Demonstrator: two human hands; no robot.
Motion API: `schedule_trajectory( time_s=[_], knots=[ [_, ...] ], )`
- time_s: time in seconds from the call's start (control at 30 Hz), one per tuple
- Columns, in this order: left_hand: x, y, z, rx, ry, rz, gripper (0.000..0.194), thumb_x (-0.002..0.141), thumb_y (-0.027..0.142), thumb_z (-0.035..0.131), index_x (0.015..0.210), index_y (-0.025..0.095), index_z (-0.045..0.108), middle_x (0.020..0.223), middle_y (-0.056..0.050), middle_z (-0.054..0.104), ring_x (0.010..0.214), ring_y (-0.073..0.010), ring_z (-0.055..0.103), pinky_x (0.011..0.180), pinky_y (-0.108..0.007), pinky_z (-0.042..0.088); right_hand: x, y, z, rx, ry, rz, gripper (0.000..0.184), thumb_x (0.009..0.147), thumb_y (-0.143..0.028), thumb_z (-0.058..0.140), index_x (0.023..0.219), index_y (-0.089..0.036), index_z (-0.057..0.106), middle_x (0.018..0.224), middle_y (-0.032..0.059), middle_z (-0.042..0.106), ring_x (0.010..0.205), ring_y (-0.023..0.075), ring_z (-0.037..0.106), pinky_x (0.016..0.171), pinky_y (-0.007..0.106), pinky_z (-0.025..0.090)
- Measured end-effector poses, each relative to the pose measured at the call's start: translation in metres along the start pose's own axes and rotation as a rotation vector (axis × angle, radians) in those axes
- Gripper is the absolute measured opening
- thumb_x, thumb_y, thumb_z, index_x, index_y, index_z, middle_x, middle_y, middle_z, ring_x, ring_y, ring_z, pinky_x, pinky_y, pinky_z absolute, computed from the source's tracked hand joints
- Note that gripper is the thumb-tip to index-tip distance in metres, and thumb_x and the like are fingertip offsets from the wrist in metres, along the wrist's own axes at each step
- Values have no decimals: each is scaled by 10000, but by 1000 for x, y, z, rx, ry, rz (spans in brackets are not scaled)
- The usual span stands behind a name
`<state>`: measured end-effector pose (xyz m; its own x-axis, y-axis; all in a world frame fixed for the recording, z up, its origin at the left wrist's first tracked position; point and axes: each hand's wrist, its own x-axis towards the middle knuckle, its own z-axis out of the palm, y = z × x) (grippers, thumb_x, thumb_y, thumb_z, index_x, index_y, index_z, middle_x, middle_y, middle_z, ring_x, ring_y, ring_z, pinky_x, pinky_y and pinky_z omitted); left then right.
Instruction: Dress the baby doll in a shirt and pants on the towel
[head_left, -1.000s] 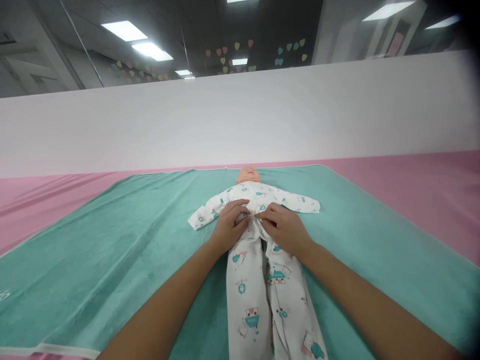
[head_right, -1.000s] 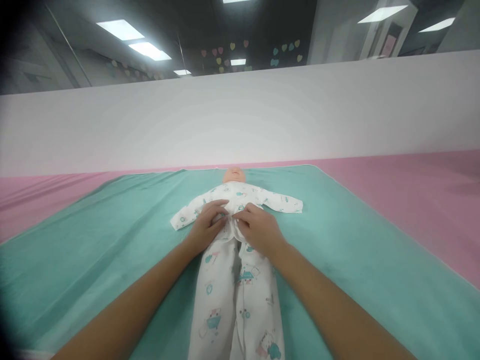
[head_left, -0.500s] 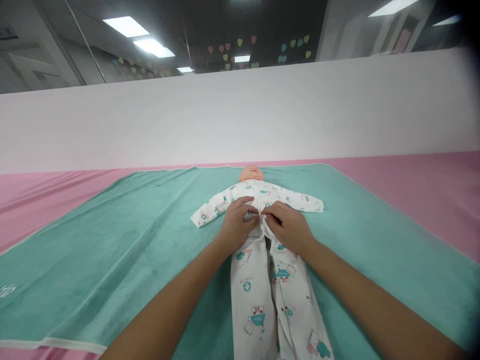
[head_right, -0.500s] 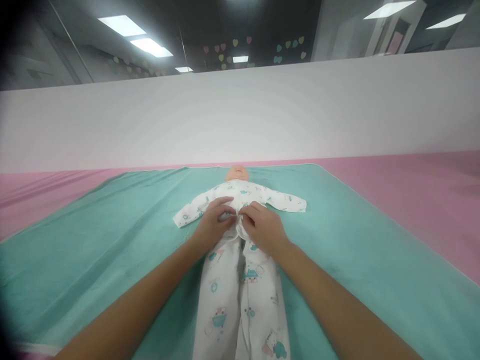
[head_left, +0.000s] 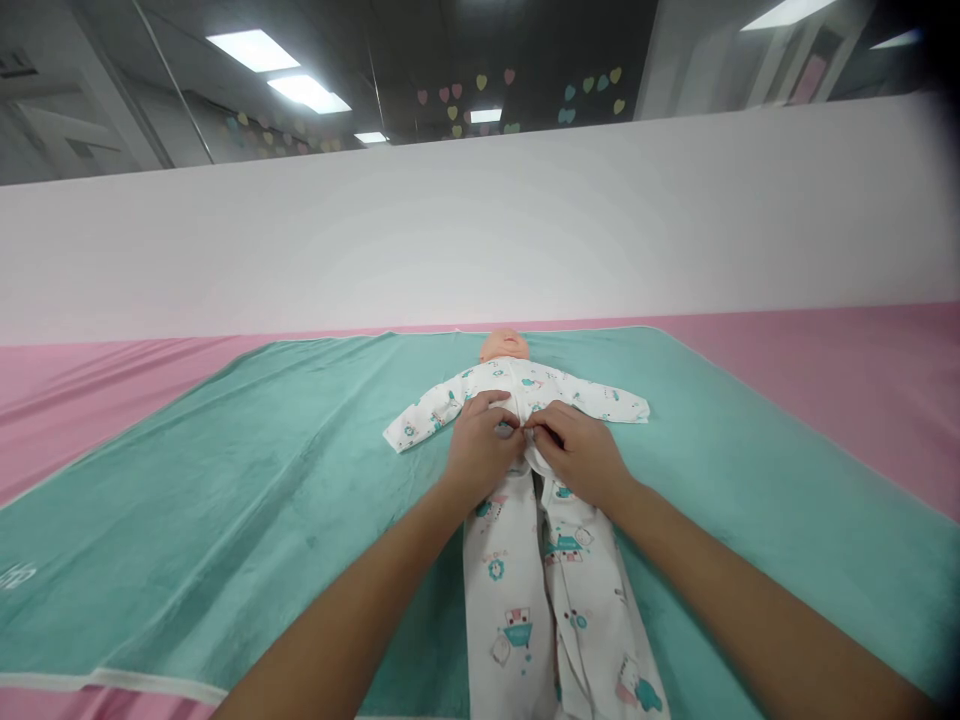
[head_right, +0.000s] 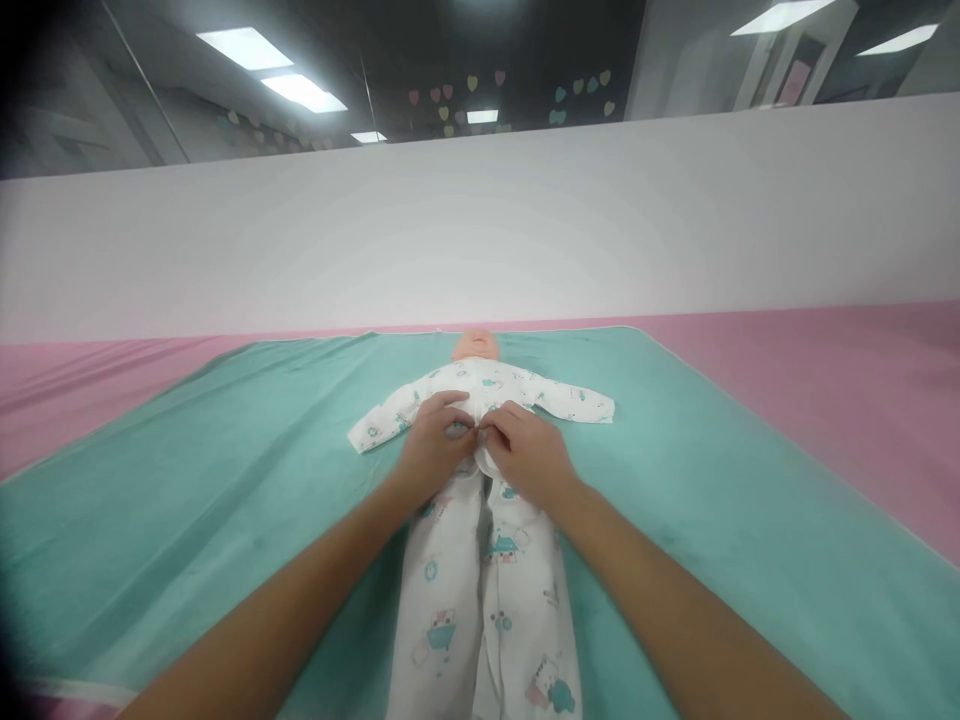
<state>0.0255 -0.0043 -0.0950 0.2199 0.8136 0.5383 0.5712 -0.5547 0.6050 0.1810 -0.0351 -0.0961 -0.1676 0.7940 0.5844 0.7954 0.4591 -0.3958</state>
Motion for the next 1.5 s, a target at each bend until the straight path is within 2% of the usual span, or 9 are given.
schedule_trajectory(
  time_s=[0.33, 0.53, 0.7, 0.77, 0.83, 0.97, 1.07, 1.37, 1.5],
  knots=[
    [1, -6, -1, -72, 3, 20, 118, 681, 97, 599, 686, 212, 628, 1172, -25, 581, 1117, -234, 507, 979, -433, 398, -1, 0, 0, 12, 12, -15, 202, 850, -162, 432, 880, -233, 619, 833, 10, 612, 719, 145, 547, 636, 261, 392],
    [-3, -12, 1, -148, 27, 85, 286, 741, 60, 539, 953, 241, 605, 1191, -23, 564, 1145, -188, 490, 1001, -392, 384, -1, -1, -2, 33, 10, -3, 190, 849, -165, 443, 867, -230, 620, 830, 9, 617, 736, 146, 550, 646, 261, 400],
    [-4, -14, 0, -108, -21, 86, 293, 806, 83, 466, 911, 267, 669, 1225, -21, 534, 1179, -199, 466, 998, -397, 377, -1, -1, -2, 92, 11, 18, 188, 847, -177, 454, 871, -231, 633, 839, 7, 623, 746, 144, 554, 666, 272, 407],
    [-4, -14, 0, -102, -19, 81, 287, 798, 82, 471, 904, 262, 668, 1229, -18, 533, 1181, -199, 463, 1004, -399, 372, 0, 0, -2, 151, 28, 39, 175, 834, -190, 474, 855, -235, 642, 837, 6, 628, 747, 150, 558, 675, 284, 409],
    [-5, -14, -1, -97, -17, 84, 273, 789, 77, 476, 890, 255, 657, 1232, -15, 532, 1184, -196, 460, 1015, -402, 363, 1, 0, -3, 281, 48, 144, 142, 817, -225, 504, 835, -239, 645, 781, 4, 627, 700, 154, 557, 638, 290, 410],
    [-5, -13, -3, -88, -25, 93, 230, 786, 75, 468, 845, 237, 620, 1234, -18, 531, 1188, -197, 453, 1014, -410, 364, 6, -2, -7, 825, 26, 486, 141, 797, -332, 552, 861, -223, 613, 647, -4, 586, 569, 139, 540, 488, 250, 380],
    [-6, -12, -5, -87, -18, 103, 202, 776, 63, 464, 793, 223, 587, 1223, -20, 538, 1184, -198, 455, 1006, -410, 375, 7, -6, -9, 1067, -13, 553, 162, 764, -354, 611, 811, -199, 598, 678, 11, 597, 625, 133, 569, 501, 226, 395],
    [-7, -17, -2, -80, 20, 151, 284, 797, 75, 451, 999, 233, 572, 1226, -44, 542, 1182, -193, 460, 1015, -419, 373, 8, -6, -7, 1120, -3, 617, 224, 688, -362, 701, 792, -190, 601, 757, 22, 635, 713, 156, 631, 535, 223, 424],
    [-9, -14, -5, -42, 30, 268, 250, 813, 96, 471, 985, 230, 592, 1178, -39, 576, 1156, -179, 479, 1014, -394, 375, 7, -7, -7, 1121, -4, 605, 211, 706, -345, 693, 813, -191, 597, 747, 24, 640, 719, 153, 629, 540, 221, 425]
  ],
)
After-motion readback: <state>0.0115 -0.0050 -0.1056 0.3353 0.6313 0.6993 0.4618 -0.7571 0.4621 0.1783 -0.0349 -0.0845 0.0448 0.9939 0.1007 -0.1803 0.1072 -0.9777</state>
